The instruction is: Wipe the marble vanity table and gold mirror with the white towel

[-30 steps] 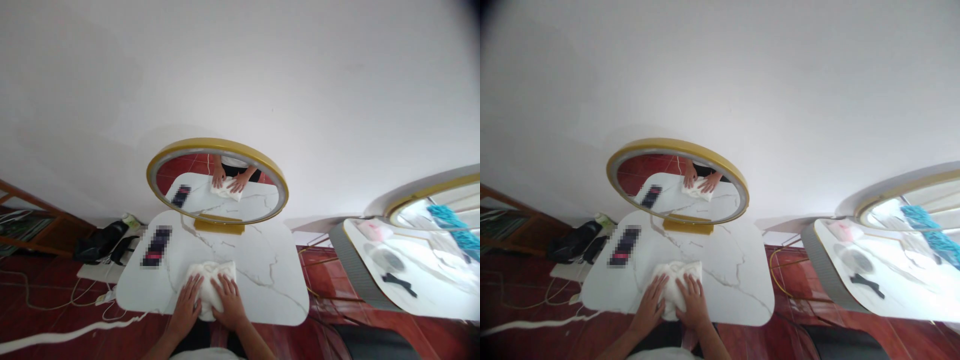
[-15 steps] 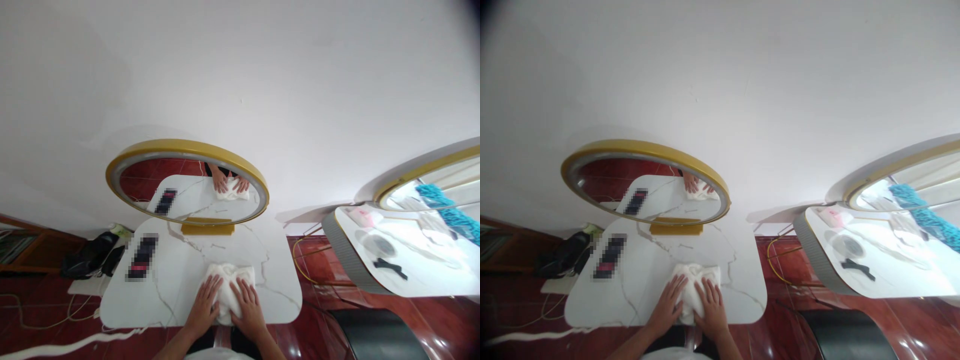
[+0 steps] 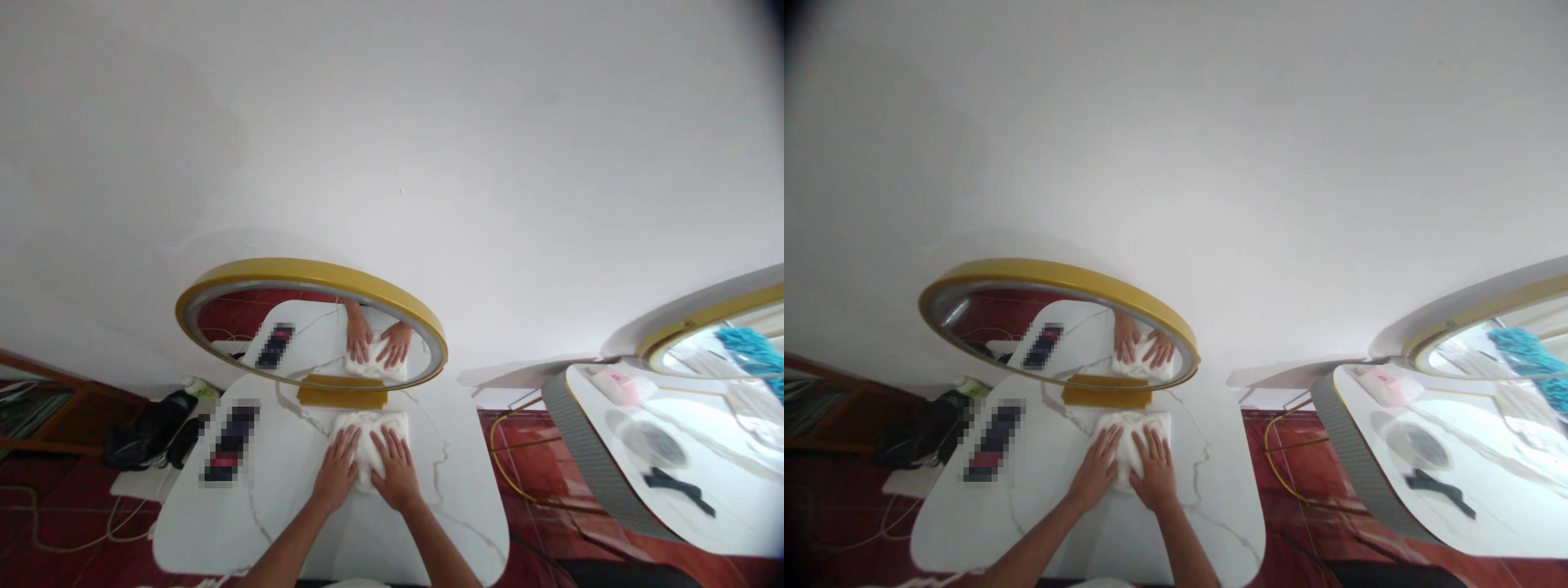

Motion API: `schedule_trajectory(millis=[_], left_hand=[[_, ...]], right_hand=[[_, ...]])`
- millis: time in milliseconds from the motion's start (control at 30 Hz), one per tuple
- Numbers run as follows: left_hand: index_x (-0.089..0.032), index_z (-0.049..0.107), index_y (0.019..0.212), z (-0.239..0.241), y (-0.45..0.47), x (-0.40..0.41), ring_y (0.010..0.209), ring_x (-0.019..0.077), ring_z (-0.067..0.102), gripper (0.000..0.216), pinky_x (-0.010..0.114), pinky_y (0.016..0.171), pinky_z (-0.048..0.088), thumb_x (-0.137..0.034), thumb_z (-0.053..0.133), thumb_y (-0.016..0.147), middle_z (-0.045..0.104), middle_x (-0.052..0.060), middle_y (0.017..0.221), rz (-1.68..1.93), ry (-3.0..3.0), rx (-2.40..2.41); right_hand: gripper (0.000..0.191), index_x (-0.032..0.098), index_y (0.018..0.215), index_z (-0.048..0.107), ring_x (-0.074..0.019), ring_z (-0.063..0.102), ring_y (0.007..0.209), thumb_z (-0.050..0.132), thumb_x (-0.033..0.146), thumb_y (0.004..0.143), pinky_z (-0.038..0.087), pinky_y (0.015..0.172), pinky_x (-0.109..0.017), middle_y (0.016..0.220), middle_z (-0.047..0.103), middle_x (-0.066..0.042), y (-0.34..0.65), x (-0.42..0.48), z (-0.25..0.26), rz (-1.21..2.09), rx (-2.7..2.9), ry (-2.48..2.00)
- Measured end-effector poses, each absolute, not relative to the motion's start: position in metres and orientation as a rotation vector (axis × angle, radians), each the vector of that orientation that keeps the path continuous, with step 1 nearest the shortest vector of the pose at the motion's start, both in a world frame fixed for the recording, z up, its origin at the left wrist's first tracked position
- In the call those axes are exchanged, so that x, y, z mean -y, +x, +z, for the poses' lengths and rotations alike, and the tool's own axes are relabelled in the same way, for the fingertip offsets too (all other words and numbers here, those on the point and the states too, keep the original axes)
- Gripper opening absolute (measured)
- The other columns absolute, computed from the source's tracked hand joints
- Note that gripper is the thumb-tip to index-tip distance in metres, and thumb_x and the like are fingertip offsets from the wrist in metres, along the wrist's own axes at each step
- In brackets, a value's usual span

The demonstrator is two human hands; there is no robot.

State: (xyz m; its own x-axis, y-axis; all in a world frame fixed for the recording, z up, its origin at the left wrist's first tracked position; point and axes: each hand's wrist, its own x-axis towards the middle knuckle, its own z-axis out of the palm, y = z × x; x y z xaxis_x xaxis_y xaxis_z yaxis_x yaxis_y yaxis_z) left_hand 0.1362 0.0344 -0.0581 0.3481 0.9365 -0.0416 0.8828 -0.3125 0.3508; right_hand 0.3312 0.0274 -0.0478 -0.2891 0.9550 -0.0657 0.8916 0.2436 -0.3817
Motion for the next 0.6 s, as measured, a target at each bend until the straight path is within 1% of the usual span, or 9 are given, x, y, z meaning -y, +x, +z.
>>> schedule_trajectory(millis=[133,267,367,433,533,600], left_hand=[[-0.024,0.012,0.145,-0.055,0.138,-0.046,0.139,0.0252,0.012,0.069,0.044,0.107,0.027,-0.016,0.038,0.083,0.017,0.001,0.152,0.241,2.298,-1.643],[-0.026,0.010,0.145,-0.050,0.143,-0.039,0.139,0.0241,0.010,0.067,0.044,0.108,0.024,-0.016,0.036,0.084,0.015,-0.001,0.152,0.219,2.299,-1.652],[-0.029,0.009,0.145,-0.048,0.155,-0.026,0.139,0.0230,0.009,0.067,0.045,0.109,0.023,-0.016,0.035,0.085,0.014,-0.002,0.152,0.203,2.285,-1.631],[-0.030,0.008,0.145,-0.047,0.168,-0.013,0.140,0.0220,0.008,0.068,0.045,0.110,0.021,-0.012,0.034,0.085,0.014,-0.003,0.152,0.210,2.270,-1.626],[-0.030,0.008,0.145,-0.046,0.190,0.010,0.140,0.0211,0.007,0.070,0.046,0.111,0.019,-0.008,0.034,0.084,0.015,-0.004,0.152,0.232,2.258,-1.618],[-0.030,0.008,0.145,-0.045,0.202,0.025,0.140,0.0214,0.007,0.070,0.046,0.112,0.018,-0.009,0.035,0.083,0.016,-0.004,0.152,0.228,2.269,-1.581]], right_hand=[[0.075,0.033,0.144,0.013,-0.0224,0.011,0.139,0.051,0.041,0.080,0.011,0.112,-0.043,0.152,0.008,0.004,0.331,-0.040,-0.046,0.521,2.323,-1.738],[0.077,0.033,0.144,0.012,-0.0217,0.011,0.139,0.052,0.040,0.079,0.011,0.112,-0.042,0.152,0.008,0.004,0.340,-0.032,-0.046,0.503,2.336,-1.701],[0.077,0.033,0.144,0.012,-0.0220,0.012,0.139,0.052,0.037,0.079,0.011,0.112,-0.042,0.152,0.008,0.004,0.355,-0.017,-0.045,0.486,2.343,-1.685],[0.076,0.032,0.144,0.012,-0.0228,0.012,0.138,0.051,0.037,0.079,0.012,0.112,-0.044,0.151,0.009,0.004,0.368,-0.004,-0.045,0.486,2.346,-1.683],[0.077,0.032,0.144,0.012,-0.0244,0.014,0.138,0.052,0.035,0.078,0.013,0.112,-0.045,0.151,0.010,0.003,0.390,0.019,-0.043,0.490,2.357,-1.691],[0.079,0.031,0.144,0.012,-0.0255,0.014,0.138,0.053,0.034,0.077,0.014,0.111,-0.045,0.151,0.010,0.002,0.406,0.037,-0.043,0.492,2.371,-1.694]])
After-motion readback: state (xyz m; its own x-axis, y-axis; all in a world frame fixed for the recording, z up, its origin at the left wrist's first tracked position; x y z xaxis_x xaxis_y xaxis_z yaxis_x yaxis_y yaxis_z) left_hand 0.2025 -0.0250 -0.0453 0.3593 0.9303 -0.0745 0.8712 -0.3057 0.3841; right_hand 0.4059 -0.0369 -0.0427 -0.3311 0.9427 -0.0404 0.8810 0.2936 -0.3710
